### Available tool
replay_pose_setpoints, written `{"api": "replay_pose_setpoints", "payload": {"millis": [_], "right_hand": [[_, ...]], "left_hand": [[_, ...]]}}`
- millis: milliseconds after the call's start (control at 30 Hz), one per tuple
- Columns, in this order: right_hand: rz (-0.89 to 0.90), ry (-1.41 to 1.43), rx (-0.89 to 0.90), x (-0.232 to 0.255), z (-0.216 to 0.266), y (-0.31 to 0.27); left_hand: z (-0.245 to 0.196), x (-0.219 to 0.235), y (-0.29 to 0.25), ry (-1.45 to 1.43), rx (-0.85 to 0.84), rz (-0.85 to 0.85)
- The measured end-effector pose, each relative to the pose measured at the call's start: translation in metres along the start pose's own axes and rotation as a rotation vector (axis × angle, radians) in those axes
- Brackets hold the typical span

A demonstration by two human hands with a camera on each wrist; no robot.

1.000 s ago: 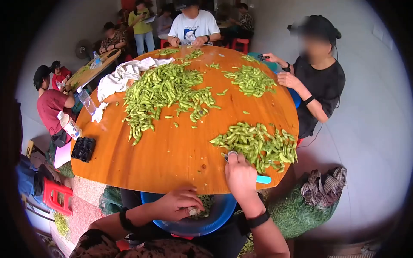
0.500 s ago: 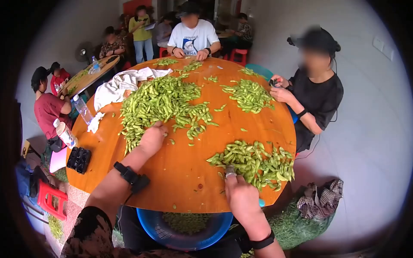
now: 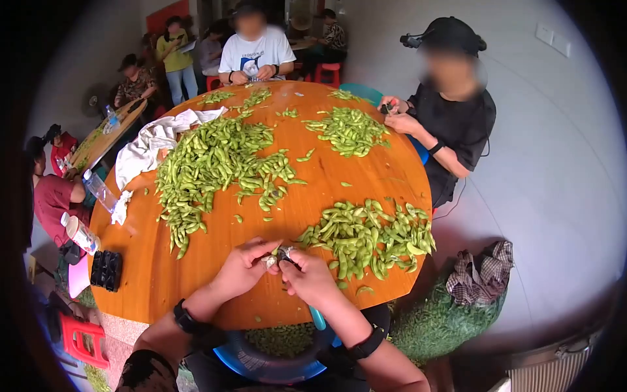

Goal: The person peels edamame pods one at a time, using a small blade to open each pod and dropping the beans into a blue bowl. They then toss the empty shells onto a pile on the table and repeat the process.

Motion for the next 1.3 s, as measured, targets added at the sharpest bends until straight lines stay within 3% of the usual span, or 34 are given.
{"api": "replay_pose_setpoints", "payload": {"millis": [100,167,267,367,500,567,800,900,1000,1067,1133,1200,1267,1300], "right_hand": [[-0.051,-0.088,0.049,0.001,0.002,-0.005],[-0.046,-0.245,0.139,-0.001,0.008,-0.006],[-0.038,-0.211,0.074,-0.004,0.004,-0.004],[-0.089,-0.156,0.163,-0.002,0.001,0.002],[-0.078,-0.077,0.084,-0.002,-0.006,0.002],[-0.095,-0.265,0.165,-0.007,0.005,-0.002],[-0.098,-0.306,0.124,-0.008,0.007,0.001],[-0.131,-0.337,0.226,-0.006,0.009,0.005],[-0.09,-0.162,0.254,-0.004,0.011,0.006],[-0.053,0.121,-0.078,-0.001,-0.004,0.006],[-0.062,0.077,-0.096,0.001,-0.002,0.003],[-0.069,0.031,-0.113,0.001,-0.007,0.005],[-0.131,-0.261,0.31,-0.001,0.011,0.006],[-0.132,-0.26,0.307,-0.005,0.011,0.004]], "left_hand": [[-0.004,0.004,0.001,0.156,-0.024,0.001],[-0.008,0.007,-0.001,0.271,-0.116,-0.093],[-0.014,0.01,-0.005,0.387,-0.152,-0.167],[-0.016,0.01,-0.007,0.418,-0.13,-0.192],[-0.015,0.011,-0.007,0.364,-0.079,-0.187],[-0.011,0.012,-0.006,0.376,-0.069,-0.184],[-0.013,0.01,-0.009,0.428,-0.131,-0.2],[-0.015,0.012,-0.007,0.383,-0.127,-0.201],[-0.01,0.011,-0.004,0.345,-0.058,-0.148],[0.028,-0.001,-0.005,-0.391,0.245,-0.089],[0.03,0.001,-0.003,-0.466,0.279,-0.01],[0.037,-0.004,-0.005,-0.746,0.389,0.047],[0.035,-0.003,-0.003,-0.689,0.409,0.037],[0.035,-0.003,-0.004,-0.634,0.43,0.03]]}}
Point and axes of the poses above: each hand's wrist, its own y-axis towards the middle knuckle, its own x-axis out of the back of the hand, z = x × y, the point moved 8 cm from there along y, towards the middle knuckle, and after that the axes turned 7 degrees about y, right-handed, at the moved point
